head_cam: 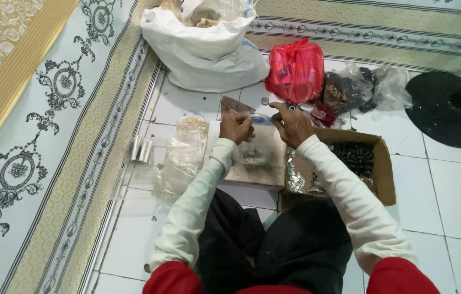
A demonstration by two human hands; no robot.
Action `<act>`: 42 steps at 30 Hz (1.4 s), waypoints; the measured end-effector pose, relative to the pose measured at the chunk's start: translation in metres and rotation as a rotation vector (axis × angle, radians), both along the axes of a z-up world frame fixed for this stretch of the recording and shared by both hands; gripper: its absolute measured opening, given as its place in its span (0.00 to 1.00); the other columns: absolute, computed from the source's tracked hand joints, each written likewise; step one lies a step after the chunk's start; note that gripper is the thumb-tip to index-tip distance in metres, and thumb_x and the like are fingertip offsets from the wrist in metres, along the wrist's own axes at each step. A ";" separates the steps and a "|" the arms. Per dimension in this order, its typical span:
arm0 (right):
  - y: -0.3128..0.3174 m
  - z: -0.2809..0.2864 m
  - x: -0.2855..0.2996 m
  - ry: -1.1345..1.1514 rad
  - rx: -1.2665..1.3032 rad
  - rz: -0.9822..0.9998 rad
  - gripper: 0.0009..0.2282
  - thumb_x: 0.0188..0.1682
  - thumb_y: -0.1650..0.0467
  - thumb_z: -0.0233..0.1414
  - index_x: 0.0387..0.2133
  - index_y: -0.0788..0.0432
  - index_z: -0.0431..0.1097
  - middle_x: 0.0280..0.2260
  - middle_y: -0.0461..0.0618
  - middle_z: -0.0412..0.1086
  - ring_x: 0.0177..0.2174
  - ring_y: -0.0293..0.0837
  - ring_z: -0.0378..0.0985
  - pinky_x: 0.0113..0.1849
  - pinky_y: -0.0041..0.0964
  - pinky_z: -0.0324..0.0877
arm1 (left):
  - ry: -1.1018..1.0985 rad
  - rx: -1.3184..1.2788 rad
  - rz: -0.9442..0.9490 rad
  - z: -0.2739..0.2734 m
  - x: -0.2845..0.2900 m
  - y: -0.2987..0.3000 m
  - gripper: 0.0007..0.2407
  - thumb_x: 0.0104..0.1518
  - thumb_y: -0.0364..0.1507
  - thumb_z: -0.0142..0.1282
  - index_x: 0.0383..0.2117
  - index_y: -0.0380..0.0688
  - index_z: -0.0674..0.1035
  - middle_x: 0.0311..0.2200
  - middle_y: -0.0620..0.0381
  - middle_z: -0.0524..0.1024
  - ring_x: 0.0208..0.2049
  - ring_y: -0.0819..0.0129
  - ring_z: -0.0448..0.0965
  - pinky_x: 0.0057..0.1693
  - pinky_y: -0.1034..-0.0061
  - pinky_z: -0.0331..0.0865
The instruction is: Sorting small metal hardware components from a cardboard box and placing them onto a template board and into plastic bags.
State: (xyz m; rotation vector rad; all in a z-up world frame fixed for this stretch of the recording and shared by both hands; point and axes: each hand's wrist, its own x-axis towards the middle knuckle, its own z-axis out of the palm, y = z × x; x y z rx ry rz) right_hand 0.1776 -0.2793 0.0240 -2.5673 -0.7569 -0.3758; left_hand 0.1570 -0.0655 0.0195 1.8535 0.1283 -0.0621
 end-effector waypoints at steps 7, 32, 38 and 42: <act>0.004 -0.066 -0.039 -0.293 0.019 0.044 0.17 0.50 0.73 0.56 0.53 0.48 0.70 0.32 0.42 0.79 0.36 0.45 0.82 0.42 0.43 0.74 | 0.001 -0.046 0.005 -0.056 -0.043 0.011 0.11 0.57 0.31 0.59 0.43 0.41 0.85 0.33 0.44 0.85 0.25 0.60 0.86 0.34 0.68 0.83; 0.048 -0.212 -0.006 0.150 -0.480 0.079 0.29 0.60 0.54 0.34 0.72 0.50 0.40 0.70 0.58 0.45 0.66 0.62 0.50 0.61 0.69 0.46 | 0.325 -0.233 0.113 -0.287 -0.143 0.040 0.13 0.53 0.33 0.67 0.39 0.35 0.86 0.24 0.45 0.84 0.21 0.64 0.85 0.30 0.72 0.81; 0.020 -0.243 -0.001 0.114 -0.320 0.030 0.26 0.60 0.61 0.39 0.71 0.48 0.45 0.71 0.57 0.43 0.67 0.62 0.49 0.61 0.67 0.50 | 0.331 -0.242 0.096 -0.287 -0.145 0.036 0.12 0.53 0.34 0.68 0.37 0.39 0.87 0.24 0.43 0.83 0.23 0.63 0.86 0.32 0.73 0.79; -0.005 -0.221 -0.024 0.285 0.079 0.111 0.33 0.48 0.76 0.43 0.69 0.40 0.50 0.69 0.60 0.48 0.59 0.69 0.63 0.56 0.65 0.64 | 0.320 -0.411 0.106 -0.276 -0.148 0.042 0.12 0.53 0.29 0.69 0.38 0.32 0.86 0.28 0.32 0.82 0.27 0.52 0.87 0.34 0.66 0.82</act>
